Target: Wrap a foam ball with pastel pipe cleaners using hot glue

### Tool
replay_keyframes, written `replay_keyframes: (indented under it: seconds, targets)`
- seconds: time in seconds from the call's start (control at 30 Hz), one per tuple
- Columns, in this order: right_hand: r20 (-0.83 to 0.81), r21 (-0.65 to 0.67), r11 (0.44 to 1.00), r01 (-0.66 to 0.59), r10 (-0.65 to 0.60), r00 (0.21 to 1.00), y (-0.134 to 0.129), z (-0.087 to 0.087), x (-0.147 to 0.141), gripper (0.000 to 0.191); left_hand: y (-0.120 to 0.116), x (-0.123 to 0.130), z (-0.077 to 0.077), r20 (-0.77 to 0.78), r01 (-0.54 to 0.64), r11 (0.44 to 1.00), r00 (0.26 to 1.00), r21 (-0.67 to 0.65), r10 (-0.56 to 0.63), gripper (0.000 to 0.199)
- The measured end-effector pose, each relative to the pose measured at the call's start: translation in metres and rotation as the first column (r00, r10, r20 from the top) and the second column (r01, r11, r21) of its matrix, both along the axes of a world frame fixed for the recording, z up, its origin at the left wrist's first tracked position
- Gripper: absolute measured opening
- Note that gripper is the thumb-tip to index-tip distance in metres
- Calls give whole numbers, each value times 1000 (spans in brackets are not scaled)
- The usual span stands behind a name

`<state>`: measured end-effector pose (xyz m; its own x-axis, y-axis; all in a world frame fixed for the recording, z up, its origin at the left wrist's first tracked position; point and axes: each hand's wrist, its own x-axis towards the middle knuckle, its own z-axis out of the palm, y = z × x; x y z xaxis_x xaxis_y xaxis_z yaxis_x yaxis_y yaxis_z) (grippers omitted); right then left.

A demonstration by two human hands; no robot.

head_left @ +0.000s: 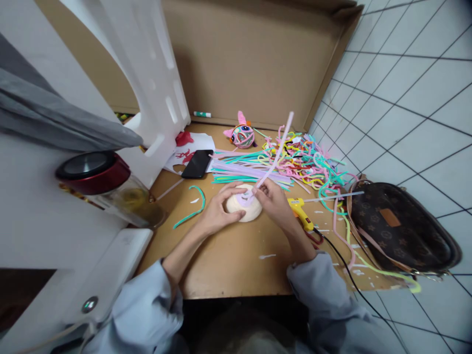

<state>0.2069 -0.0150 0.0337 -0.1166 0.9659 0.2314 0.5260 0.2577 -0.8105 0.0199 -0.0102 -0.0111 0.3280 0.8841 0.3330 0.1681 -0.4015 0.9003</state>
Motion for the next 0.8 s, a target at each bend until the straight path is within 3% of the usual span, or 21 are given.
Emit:
replay_keyframes:
  seconds: [0.2,0.4,0.8]
  targets:
    - [208,75,997,-16,0,978,-5,12,-3,9,-1,-1,0,7,7,1000,1000,-12,-7,53]
    - [343,104,994,-17,-20,939,-5,10,-3,9,-2,-2,0,-9,8,1000,1000,8,-8,52]
    - [400,133,990,-57,-1,917,-7,7,-4,12,0,-3,-2,58,18,999,998,-28,-17,52]
